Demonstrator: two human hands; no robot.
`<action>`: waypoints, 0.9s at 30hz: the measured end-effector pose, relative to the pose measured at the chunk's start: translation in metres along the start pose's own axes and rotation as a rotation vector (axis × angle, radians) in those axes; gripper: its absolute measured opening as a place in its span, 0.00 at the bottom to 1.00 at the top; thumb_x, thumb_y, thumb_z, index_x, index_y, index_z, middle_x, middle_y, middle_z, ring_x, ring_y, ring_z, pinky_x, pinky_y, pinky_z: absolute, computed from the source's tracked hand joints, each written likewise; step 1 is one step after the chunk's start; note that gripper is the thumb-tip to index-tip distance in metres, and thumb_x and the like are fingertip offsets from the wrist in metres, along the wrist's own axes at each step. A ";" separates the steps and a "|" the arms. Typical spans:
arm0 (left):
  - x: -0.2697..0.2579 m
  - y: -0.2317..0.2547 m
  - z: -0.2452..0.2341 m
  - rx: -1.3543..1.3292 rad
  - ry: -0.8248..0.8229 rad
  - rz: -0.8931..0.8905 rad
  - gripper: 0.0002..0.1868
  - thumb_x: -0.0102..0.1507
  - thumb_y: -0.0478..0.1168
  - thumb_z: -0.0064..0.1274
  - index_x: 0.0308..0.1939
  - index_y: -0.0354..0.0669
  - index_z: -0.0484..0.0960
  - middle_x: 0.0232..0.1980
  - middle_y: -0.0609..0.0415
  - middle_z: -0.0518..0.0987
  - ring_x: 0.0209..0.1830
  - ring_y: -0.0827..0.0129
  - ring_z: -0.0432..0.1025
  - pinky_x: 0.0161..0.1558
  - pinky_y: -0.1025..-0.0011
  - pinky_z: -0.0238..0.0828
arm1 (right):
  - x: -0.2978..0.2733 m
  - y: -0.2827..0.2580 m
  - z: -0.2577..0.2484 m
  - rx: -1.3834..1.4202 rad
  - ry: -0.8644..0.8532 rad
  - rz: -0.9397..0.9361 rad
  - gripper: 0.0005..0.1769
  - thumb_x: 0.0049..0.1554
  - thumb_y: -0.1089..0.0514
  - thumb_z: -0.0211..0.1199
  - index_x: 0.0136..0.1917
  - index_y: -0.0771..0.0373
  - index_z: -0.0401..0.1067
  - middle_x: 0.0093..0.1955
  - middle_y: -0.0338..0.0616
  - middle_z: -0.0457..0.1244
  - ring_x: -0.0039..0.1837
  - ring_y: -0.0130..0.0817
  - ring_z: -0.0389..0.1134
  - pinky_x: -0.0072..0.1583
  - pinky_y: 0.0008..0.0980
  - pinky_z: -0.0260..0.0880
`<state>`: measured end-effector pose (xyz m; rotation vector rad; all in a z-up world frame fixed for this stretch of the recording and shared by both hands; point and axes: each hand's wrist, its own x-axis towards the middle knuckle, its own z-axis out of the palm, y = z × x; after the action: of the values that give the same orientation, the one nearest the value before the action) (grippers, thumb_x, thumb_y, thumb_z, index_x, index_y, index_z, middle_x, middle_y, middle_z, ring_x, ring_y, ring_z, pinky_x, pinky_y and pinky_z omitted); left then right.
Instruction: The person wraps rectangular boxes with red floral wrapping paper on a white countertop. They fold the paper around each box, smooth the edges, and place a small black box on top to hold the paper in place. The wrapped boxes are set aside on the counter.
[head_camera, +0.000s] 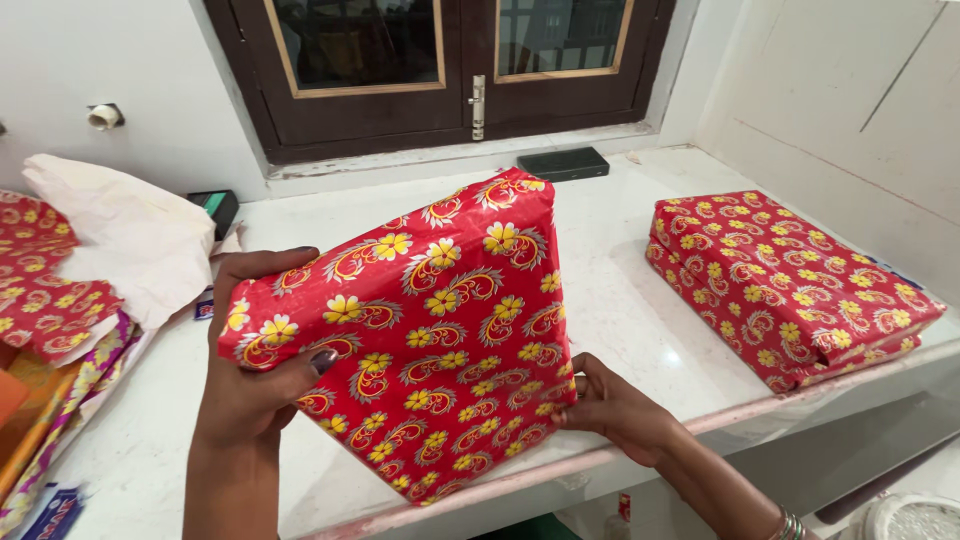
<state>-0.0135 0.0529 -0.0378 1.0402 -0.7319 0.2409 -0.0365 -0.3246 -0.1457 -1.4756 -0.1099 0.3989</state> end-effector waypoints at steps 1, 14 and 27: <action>-0.002 0.000 -0.001 0.001 0.001 0.010 0.41 0.48 0.22 0.55 0.67 0.36 0.64 0.63 0.40 0.74 0.63 0.60 0.75 0.62 0.59 0.77 | 0.000 -0.002 0.002 -0.010 0.012 0.004 0.31 0.53 0.66 0.68 0.66 0.67 0.58 0.59 0.55 0.70 0.60 0.36 0.73 0.65 0.37 0.73; -0.010 0.005 -0.009 0.000 0.057 0.041 0.41 0.50 0.25 0.60 0.67 0.37 0.63 0.61 0.43 0.74 0.63 0.60 0.75 0.62 0.59 0.78 | -0.007 -0.014 0.016 -0.095 0.028 0.076 0.47 0.53 0.50 0.65 0.81 0.55 0.52 0.68 0.43 0.66 0.65 0.35 0.70 0.61 0.40 0.77; -0.044 -0.003 -0.022 0.127 0.164 0.272 0.44 0.50 0.33 0.70 0.68 0.37 0.64 0.65 0.45 0.73 0.68 0.61 0.73 0.71 0.59 0.73 | 0.007 -0.016 0.009 0.094 -0.119 -0.092 0.57 0.39 0.74 0.65 0.80 0.60 0.51 0.74 0.42 0.59 0.71 0.32 0.60 0.66 0.36 0.65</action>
<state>-0.0349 0.0769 -0.0756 1.0256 -0.7144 0.6069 -0.0293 -0.3146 -0.1307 -1.3490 -0.2500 0.4123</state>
